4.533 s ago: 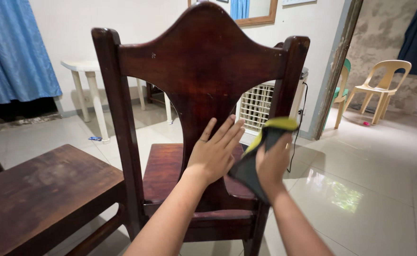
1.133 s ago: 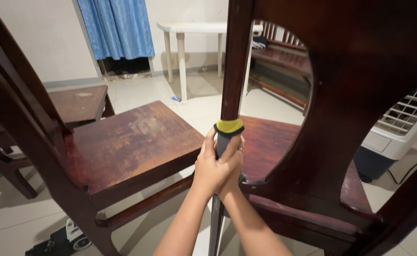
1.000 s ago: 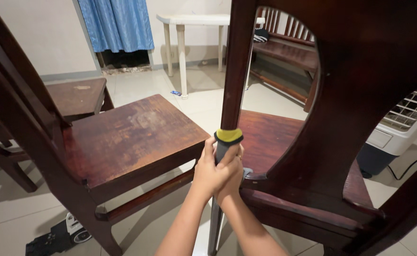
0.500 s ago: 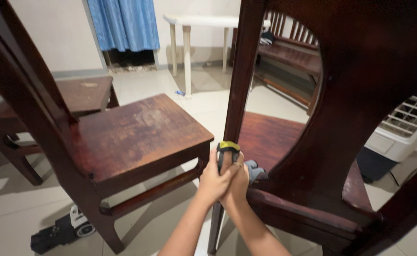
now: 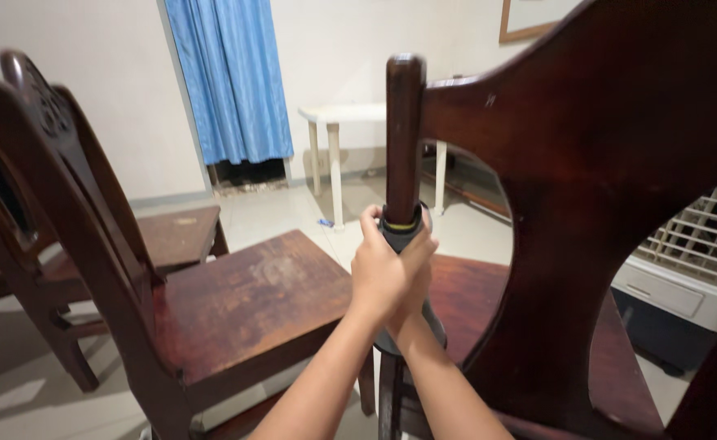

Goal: The person wipes a wooden chair with a grey and yellow cloth. They clean the seat, legs, and backrest of the chair thoroughly. The person then moves to a second wooden chair and repeats the cleaning process on its seat and backrest.

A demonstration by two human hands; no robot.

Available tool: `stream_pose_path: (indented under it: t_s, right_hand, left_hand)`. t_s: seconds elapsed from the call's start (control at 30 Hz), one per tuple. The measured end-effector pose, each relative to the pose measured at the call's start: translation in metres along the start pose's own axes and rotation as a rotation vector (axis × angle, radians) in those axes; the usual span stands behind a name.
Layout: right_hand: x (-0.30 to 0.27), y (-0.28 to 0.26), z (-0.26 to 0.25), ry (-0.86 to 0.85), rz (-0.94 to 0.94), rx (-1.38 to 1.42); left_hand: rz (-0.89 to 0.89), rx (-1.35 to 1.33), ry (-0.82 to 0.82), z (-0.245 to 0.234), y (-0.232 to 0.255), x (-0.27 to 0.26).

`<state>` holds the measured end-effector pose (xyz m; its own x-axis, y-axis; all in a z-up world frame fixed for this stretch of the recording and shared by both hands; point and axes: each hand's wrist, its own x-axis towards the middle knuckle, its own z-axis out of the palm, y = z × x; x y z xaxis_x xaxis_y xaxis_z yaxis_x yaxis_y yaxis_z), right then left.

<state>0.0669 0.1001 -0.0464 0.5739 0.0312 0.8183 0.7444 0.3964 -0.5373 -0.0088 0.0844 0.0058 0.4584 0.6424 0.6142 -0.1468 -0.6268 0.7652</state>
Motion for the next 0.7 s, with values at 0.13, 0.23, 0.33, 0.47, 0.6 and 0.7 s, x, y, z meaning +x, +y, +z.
stream_pose_path:
  t_s: [0.13, 0.23, 0.33, 0.47, 0.6, 0.7]
  right_hand:
    - [0.050, -0.041, 0.000, 0.000, 0.012, 0.053]
    - [0.092, -0.046, 0.003, -0.008, -0.096, -0.143]
    - [0.113, -0.047, 0.020, -0.015, 0.084, 0.570]
    - [0.091, -0.065, 0.017, 0.086, 0.008, 0.023]
    - [0.077, -0.074, 0.004, 0.076, -0.065, -0.115]
    - [0.052, -0.065, -0.004, 0.022, -0.021, -0.177]
  left_hand:
    - [0.129, -0.520, -0.032, 0.000, 0.031, 0.037]
    - [0.267, -0.516, 0.030, -0.006, 0.052, 0.060]
    - [0.240, -0.417, 0.061, -0.015, 0.072, 0.078]
    - [0.251, -0.309, 0.073, -0.020, 0.070, 0.067]
    - [0.291, -0.343, 0.071, -0.012, 0.052, 0.061]
    - [0.223, -0.335, 0.078, -0.004, 0.028, 0.048]
